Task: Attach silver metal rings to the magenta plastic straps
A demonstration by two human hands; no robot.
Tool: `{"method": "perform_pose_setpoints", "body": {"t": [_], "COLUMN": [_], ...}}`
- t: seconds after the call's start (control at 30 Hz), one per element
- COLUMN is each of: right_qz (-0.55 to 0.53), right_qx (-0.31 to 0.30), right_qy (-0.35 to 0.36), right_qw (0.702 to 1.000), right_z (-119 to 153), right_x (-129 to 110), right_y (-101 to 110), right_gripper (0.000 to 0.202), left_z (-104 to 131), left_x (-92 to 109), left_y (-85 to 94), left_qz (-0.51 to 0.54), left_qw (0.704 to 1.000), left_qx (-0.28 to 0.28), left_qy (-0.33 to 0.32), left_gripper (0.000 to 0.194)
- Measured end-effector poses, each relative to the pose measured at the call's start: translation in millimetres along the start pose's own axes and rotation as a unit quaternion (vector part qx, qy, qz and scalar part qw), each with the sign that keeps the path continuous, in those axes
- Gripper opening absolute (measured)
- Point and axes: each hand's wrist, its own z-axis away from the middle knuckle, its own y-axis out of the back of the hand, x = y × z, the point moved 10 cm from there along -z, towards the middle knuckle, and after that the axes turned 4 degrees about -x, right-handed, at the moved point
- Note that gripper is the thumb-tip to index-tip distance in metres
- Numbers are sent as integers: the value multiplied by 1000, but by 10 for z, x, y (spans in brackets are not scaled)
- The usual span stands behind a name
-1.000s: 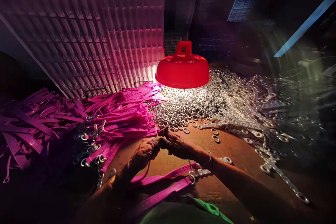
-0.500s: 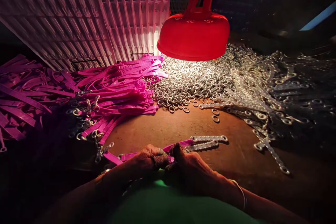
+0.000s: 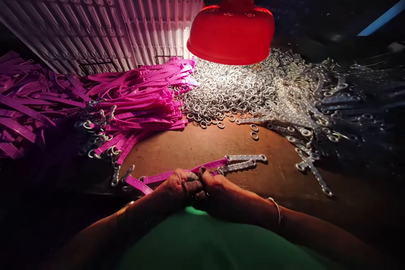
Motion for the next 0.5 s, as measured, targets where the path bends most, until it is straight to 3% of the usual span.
{"method": "perform_pose_setpoints", "body": {"t": [0.13, 0.23, 0.27, 0.33, 0.43, 0.5], "right_qz": [40, 106, 130, 181, 244, 255], "right_qx": [-8, 11, 20, 45, 105, 183], "right_qy": [33, 58, 53, 29, 30, 29], "right_qw": [999, 993, 990, 982, 964, 949], "right_z": [-89, -147, -154, -139, -22, 120], "right_x": [-7, 110, 195, 395, 599, 751], "right_y": [66, 124, 146, 220, 442, 755], "right_gripper": [16, 10, 9, 11, 16, 14], "left_z": [-68, -237, -313, -449, -564, -585], "left_x": [38, 65, 93, 165, 185, 197], "left_y": [75, 148, 199, 265, 168, 45], "left_qz": [-50, -162, -223, -378, -580, -621], "left_qw": [999, 985, 972, 917, 795, 758], "left_qx": [-15, -49, -36, 12, 62, 55], "left_qy": [-17, -45, -69, -124, -168, -192], "left_gripper": [45, 46, 46, 46, 41, 37]}}
